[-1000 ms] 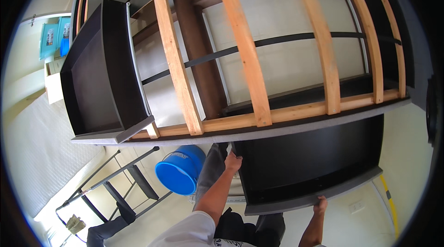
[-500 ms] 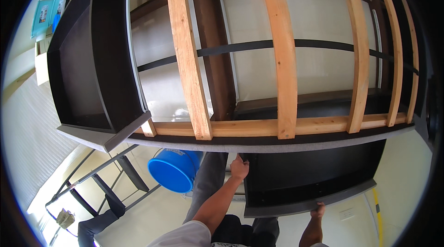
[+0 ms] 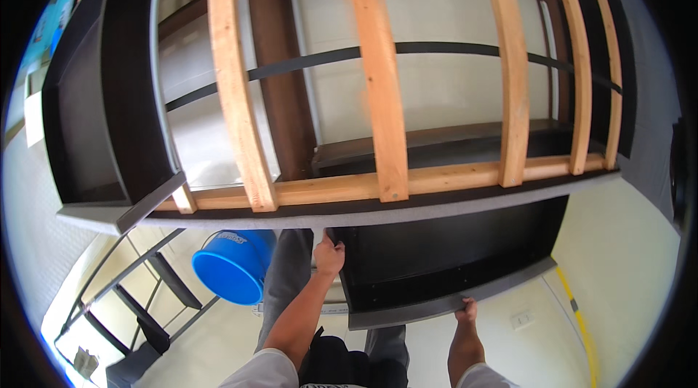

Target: The person uses a long-handled squeegee to clean the floor under an overturned sofa frame, then installs two black drawer units into the frame. The person places the drawers into the frame and adjusts them into position.

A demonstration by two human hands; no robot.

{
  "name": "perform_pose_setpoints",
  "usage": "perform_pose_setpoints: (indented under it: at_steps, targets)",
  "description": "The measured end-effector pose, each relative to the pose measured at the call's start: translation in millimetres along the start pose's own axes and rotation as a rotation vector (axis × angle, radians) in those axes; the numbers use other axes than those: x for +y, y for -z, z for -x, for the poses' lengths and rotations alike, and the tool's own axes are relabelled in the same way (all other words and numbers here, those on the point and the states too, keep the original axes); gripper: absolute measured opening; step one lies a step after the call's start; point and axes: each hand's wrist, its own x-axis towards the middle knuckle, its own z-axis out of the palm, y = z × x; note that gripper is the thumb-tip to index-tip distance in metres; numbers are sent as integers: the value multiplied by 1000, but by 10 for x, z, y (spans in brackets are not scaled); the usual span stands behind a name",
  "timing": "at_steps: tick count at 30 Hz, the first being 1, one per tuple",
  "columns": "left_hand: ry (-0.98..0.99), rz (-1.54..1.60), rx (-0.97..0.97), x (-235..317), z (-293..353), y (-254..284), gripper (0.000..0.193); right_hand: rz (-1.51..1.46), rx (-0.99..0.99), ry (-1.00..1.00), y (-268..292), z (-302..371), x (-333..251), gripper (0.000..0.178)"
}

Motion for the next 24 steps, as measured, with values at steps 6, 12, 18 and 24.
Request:
perform_pose_setpoints:
  at_steps: [6, 12, 18, 24]
  targets:
    - [69, -55, -59, -84, -173, -64, 34, -6, -103, 31, 36, 28, 95, 7]
    - [166, -63, -165, -102, -165, -141, 35, 80, 116, -9, 112, 162, -59, 14]
    - [70, -31, -213, -98, -393, -106, 32, 50, 47, -29, -58, 114, 95, 13]
    - [-113, -105, -345, -170, -601, -141, 41, 30, -154, 76, -64, -148, 55, 9]
